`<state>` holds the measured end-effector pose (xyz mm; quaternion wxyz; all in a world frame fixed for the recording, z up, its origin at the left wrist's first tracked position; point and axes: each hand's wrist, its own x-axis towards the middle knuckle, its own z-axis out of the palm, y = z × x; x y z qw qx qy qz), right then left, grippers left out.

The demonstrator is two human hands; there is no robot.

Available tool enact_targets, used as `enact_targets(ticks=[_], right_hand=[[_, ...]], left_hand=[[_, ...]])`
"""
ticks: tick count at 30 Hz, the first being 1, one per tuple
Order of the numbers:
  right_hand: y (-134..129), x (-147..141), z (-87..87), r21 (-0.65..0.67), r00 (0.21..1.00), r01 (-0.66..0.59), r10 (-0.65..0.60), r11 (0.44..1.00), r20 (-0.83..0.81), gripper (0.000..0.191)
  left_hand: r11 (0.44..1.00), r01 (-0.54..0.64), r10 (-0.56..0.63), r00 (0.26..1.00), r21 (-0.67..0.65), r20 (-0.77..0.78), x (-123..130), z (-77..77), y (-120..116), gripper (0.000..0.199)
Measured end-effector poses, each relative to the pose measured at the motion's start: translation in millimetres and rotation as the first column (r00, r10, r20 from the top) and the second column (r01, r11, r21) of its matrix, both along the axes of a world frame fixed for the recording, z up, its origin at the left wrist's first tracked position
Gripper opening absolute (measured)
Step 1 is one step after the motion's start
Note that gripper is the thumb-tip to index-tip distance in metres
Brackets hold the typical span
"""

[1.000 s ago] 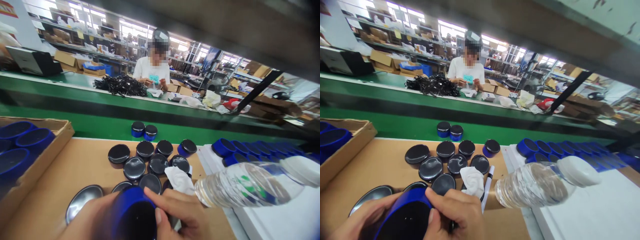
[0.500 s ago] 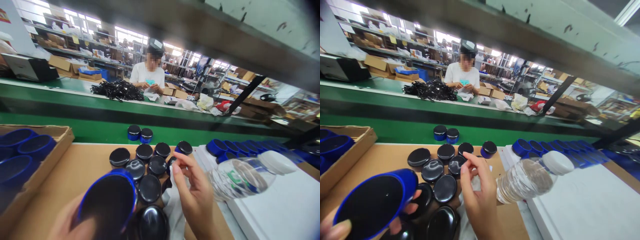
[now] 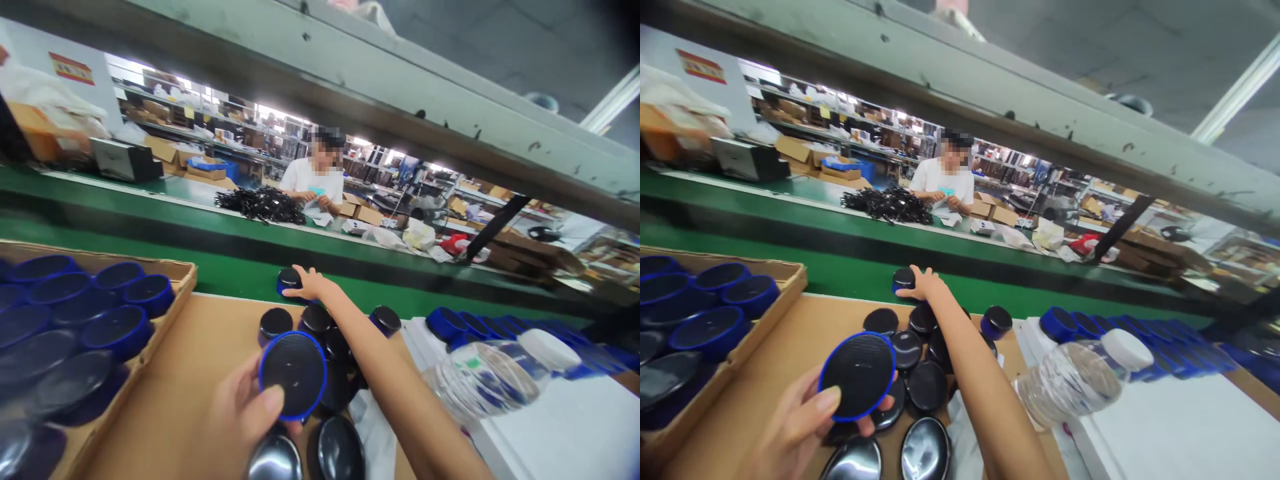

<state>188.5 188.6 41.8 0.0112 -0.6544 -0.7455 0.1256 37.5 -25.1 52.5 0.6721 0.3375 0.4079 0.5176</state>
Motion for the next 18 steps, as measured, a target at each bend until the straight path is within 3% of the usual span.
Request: enact_targets(ticks=[4, 9, 13, 18], right_hand=[[4.7, -1.6, -4.0, 0.054, 0.992, -0.117, 0.114, 0.992, 0.057, 0.049], [-2.7, -34.1, 25.1, 0.173, 0.946, -0.322, 0.324, 0.931, 0.017, 0.053], [-27.1, -79.1, 38.5, 0.181, 0.809, -0.578, 0.588, 0.795, -0.001, 0.06], [-68.2, -109.0, 15.1, 0.014, 0.571, -0.815, 0.808, 0.579, -0.146, 0.072]], left_hand=[[0.995, 0.069, -0.069, 0.998, 0.065, 0.0, -3.2, -13.9, 2.8, 0.086], [0.986, 0.132, -0.135, 0.991, 0.103, 0.023, -1.3, -20.7, 1.0, 0.097], [0.984, 0.142, -0.147, 0.988, 0.106, 0.044, 0.6, -25.0, -0.4, 0.093], [0.994, 0.086, -0.094, 0.988, 0.071, 0.12, 0.9, -29.1, -8.1, 0.095]])
